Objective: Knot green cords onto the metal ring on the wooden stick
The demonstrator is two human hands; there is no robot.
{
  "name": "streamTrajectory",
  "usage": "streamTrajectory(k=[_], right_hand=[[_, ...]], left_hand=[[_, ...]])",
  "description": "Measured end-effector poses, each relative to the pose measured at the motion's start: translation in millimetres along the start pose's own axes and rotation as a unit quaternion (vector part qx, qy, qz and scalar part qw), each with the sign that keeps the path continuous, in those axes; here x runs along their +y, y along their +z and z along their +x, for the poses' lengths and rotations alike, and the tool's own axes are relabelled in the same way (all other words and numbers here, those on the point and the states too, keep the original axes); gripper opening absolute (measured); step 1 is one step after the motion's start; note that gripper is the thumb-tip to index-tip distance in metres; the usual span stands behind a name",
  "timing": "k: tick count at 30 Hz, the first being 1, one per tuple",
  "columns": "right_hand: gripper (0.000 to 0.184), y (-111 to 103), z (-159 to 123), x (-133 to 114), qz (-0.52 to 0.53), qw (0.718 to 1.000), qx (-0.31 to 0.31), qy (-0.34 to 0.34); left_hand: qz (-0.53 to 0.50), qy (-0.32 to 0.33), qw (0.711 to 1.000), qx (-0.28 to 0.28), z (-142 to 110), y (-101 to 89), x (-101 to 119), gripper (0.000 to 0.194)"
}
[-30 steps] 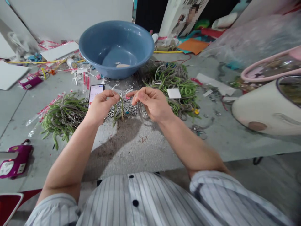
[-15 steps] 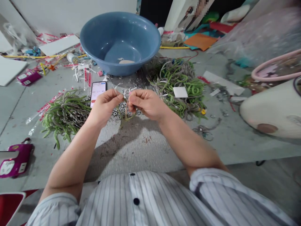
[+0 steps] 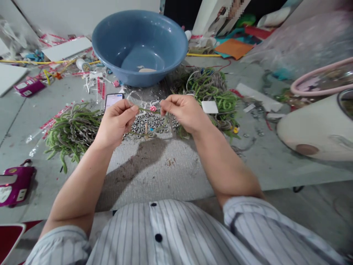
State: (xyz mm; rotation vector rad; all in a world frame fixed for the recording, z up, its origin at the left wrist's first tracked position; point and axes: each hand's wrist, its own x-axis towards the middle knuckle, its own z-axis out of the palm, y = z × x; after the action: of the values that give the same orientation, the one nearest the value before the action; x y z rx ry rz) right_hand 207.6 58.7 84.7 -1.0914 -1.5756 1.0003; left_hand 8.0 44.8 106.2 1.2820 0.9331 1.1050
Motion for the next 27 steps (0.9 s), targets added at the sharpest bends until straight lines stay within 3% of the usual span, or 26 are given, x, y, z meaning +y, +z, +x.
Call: streamTrajectory(k=[3, 5, 9, 13, 20, 27], right_hand=[[0.042, -10, 1, 0, -0.062, 0.992, 0.098, -0.041], [0.04, -12, -1, -4, -0.048, 0.99, 0.118, -0.057], [0.036, 2, -11, -16, 0.088, 0.994, 0.03, -0.049], [0.031, 16, -16, -21, 0.204, 0.977, -0.069, 0.012], [0.026, 7, -10, -21, 0.285, 0.956, -0.043, 0.063], [0.027, 9, -11, -21, 0.308, 0.946, -0.064, 0.08]], left_hand=[[0.027, 0.026, 0.999, 0.017, 2, -1.2, -4, 0.022], [0.037, 0.035, 0.998, 0.023, 4, -1.1, -6, 0.022], [0.052, 0.044, 0.997, 0.036, 4, 1.8, -10, 0.021], [0.074, 0.03, 0.995, 0.052, 1, 4.8, -8, 0.02], [0.078, 0.01, 0.996, 0.052, 0, 5.1, -8, 0.019], [0.071, 0.005, 0.996, 0.046, 0, 5.1, -7, 0.019]])
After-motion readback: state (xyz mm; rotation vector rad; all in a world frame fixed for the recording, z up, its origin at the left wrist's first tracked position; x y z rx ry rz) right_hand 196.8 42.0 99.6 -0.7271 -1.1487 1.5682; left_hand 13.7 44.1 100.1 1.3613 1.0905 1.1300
